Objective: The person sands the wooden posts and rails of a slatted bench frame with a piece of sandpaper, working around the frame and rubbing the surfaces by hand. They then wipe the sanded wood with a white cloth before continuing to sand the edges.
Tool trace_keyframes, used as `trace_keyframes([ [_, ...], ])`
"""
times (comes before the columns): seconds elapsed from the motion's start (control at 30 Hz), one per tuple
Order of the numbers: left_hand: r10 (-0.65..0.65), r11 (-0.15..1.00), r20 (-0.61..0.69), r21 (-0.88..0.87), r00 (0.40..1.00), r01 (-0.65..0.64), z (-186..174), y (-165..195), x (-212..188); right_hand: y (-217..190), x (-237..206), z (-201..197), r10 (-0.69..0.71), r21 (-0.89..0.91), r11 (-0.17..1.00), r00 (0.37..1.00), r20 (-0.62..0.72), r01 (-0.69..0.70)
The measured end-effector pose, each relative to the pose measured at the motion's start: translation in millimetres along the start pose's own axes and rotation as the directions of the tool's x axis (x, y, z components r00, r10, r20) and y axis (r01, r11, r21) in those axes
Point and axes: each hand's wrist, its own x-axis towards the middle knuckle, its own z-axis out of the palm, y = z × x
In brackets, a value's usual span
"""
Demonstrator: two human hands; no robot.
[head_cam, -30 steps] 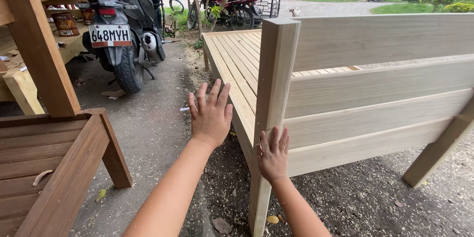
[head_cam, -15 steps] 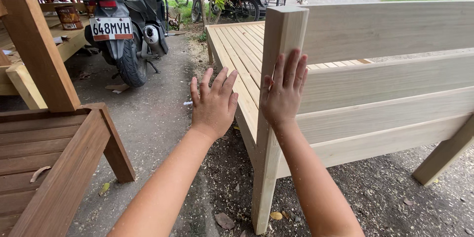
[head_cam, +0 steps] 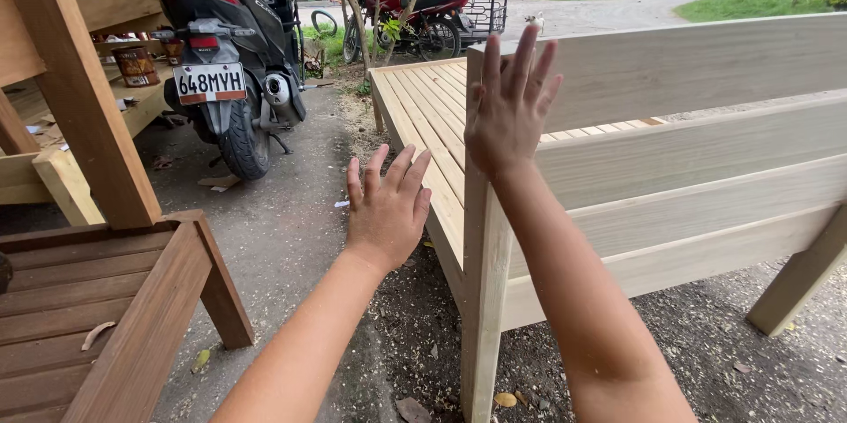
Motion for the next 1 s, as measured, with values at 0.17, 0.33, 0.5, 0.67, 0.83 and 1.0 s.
trace_keyframes([
  [0.17,0.033,0.999,-0.054,-0.006,0.998,-0.033,18.3,-3.5,-3.7,-8.0,6.9,-17.7,0.054,-0.017,0.998,0.997,0.053,-0.053],
  [0.33,-0.083,0.995,-0.005,-0.047,0.997,0.083,39.7,-2.4,-25.2,-4.9,-155.3,-0.2,0.003,0.119,0.993,1.0,0.025,-0.006],
  [0.5,-0.138,0.99,0.027,-0.02,0.99,0.139,34.4,3.5,-40.3,-12.4,-279.1,-16.9,-0.034,0.056,0.998,0.908,0.417,0.012],
  [0.67,-0.077,0.997,0.016,0.012,0.997,0.077,7.8,0.9,-14.3,-8.2,-136.5,-9.4,0.015,0.087,0.996,0.985,0.172,-0.03],
  [0.83,-0.006,1.0,-0.046,0.025,0.999,0.008,-3.1,-2.7,21.4,-1.0,56.8,-15.2,0.047,0.007,0.999,0.998,0.029,-0.047],
  [1.0,0.021,1.0,-0.06,0.02,0.998,-0.02,11.0,-5.9,14.4,-7.7,-7.7,-18.9,0.052,0.081,0.995,0.992,0.111,-0.061],
])
